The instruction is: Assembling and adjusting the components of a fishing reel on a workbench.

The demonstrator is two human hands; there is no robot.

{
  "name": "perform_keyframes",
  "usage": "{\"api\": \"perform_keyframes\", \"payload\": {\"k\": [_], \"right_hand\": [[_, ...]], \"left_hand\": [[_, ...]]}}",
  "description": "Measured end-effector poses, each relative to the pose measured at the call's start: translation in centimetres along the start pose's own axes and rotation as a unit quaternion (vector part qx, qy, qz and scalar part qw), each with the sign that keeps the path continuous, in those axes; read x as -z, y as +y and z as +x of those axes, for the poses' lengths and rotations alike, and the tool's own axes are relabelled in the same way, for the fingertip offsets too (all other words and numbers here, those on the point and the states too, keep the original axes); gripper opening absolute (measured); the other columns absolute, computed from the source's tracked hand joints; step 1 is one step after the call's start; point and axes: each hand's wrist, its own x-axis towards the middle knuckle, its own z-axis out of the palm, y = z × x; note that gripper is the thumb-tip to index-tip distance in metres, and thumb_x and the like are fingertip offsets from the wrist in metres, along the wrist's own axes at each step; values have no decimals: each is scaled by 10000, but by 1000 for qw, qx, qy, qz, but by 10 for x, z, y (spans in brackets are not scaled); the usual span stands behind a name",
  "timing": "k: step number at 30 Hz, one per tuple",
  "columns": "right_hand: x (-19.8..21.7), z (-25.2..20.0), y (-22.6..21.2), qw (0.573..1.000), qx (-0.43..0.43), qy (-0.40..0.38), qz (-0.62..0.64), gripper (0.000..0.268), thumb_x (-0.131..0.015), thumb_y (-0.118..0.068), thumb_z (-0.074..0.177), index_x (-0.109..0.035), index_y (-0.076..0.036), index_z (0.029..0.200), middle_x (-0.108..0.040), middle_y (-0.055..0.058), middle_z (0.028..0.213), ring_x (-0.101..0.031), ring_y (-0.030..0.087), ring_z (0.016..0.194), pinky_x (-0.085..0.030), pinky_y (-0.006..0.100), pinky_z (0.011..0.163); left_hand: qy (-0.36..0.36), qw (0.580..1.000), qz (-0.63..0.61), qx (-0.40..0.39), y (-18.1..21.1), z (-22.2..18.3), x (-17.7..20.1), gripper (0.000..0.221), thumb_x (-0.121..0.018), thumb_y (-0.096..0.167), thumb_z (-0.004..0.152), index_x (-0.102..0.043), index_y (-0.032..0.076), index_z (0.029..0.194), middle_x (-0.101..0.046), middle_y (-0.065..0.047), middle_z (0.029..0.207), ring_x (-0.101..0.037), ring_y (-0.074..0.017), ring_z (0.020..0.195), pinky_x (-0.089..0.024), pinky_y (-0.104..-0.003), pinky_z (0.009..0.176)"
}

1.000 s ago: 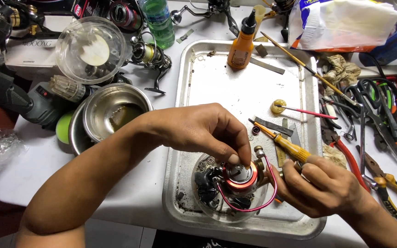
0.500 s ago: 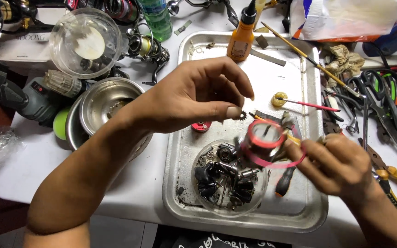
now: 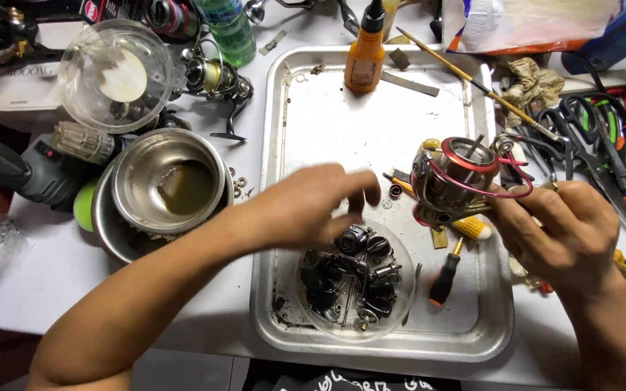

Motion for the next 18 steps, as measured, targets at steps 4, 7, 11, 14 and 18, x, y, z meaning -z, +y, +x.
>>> {"api": "perform_keyframes", "payload": {"k": [4,7,11,14,18], "right_hand": [[0,-8,3,1000,-12,-1,10,100,-670,-71,913,-714,5,866,-651,129,812,-536,243,611,-396,345,560],[1,-8,2,1000,-20,-8,-4,124,-647,-111,932,-722,-21,890,-641,99,791,-467,245,589,-391,341,556],[2,-4,1,1000,-17,-9,-3,110,-651,-115,924,-702,-20,903,-625,104,785,-454,243,570,-375,349,549],[6,-2,1,1000,-21,-16,-4,113,-639,-108,922,-697,-15,899,-612,95,767,-448,235,565,-377,345,549],[6,-1,2,1000,-22,-10,-15,99,-655,-121,922,-689,-46,868,-611,80,762,-433,220,550,-384,331,541]], "left_hand": [[-53,995,81,30,10,7,-5,276,-624,226,843,-516,172,1091,-627,-112,902,-596,-234,829,-498,-386,669],[-10,996,94,-2,2,25,-11,220,-612,217,838,-574,141,1041,-674,-54,980,-589,-241,947,-476,-404,773],[5,972,232,-46,-21,64,-29,113,-524,101,802,-635,115,794,-617,-72,714,-596,-295,661,-439,-448,436],[-17,958,275,-84,-24,80,-32,141,-492,111,848,-633,117,836,-631,-83,741,-615,-274,641,-459,-427,429],[-47,960,265,-74,-23,84,-30,146,-466,139,950,-591,93,889,-586,-63,680,-575,-205,582,-462,-361,431]]}}
